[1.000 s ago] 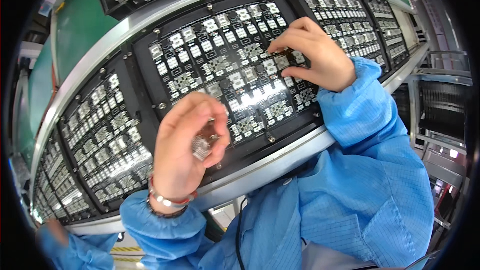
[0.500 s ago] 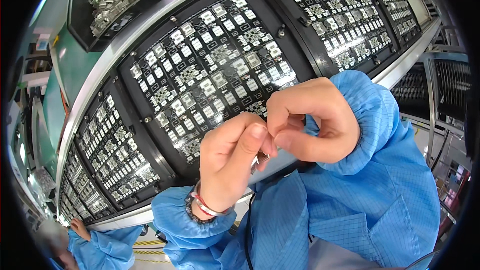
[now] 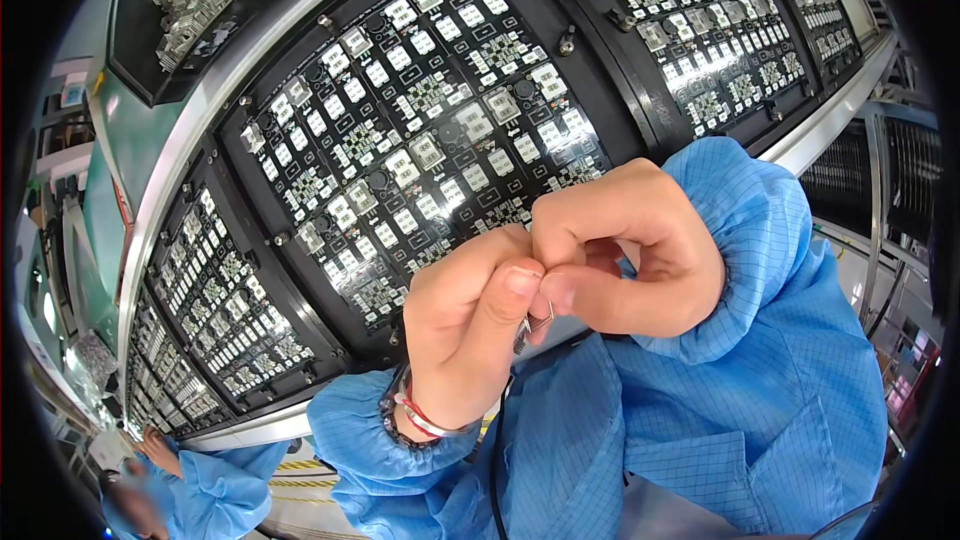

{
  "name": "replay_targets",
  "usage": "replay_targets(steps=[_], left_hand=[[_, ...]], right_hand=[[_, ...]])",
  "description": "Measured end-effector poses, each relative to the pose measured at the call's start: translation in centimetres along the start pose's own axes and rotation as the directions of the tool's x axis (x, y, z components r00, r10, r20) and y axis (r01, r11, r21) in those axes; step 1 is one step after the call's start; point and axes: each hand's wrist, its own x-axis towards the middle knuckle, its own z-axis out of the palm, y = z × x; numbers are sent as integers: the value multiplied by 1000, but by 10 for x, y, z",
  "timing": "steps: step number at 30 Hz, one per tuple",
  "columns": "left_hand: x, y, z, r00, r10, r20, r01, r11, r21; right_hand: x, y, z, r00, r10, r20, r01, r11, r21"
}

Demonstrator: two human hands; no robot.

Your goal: Manually placing small electronic components onto large printed circuit board panels.

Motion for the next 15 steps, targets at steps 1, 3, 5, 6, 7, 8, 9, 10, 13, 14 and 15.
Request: replay_targets(steps=[1,3,5,6,7,8,9,10,13,14,15], left_hand=[[0,0,0,1000,16,-8,-16,1000,21],[0,-1,0,999,32,-15,-32,999,40],[0,-3,-2,999,38,1,-38,999,33],[0,-2,-2,999,37,-1,-37,999,33],[0,-1,-1,1000,12,-6,-12,1000,18],[0,0,0,1000,-14,-10,14,1000,4],[-1,0,-1,1000,-14,-9,14,1000,4],[-1,1,-1,1000,-11,-7,11,1000,23],[-1,-1,-1,1000,0,-7,0,999,52],[-1,-1,-1,1000,8,-8,-8,998,60],[-1,0,-1,1000,9,-8,-9,998,60]], right_hand=[[0,-1,0,1000,15,9,-15,1000,13],[1,1,1,999,33,7,-33,998,48],[1,1,2,999,51,10,-52,995,85],[2,0,2,998,62,9,-63,991,114],[2,0,2,997,73,6,-74,987,142],[2,0,3,997,73,6,-73,987,142],[1,2,4,998,69,-6,-67,986,154],[1,2,5,998,65,-16,-62,984,166],[2,-1,4,997,72,-9,-70,987,145],[2,-1,4,997,71,-9,-69,987,145],[2,-2,4,996,86,-15,-83,984,156]])
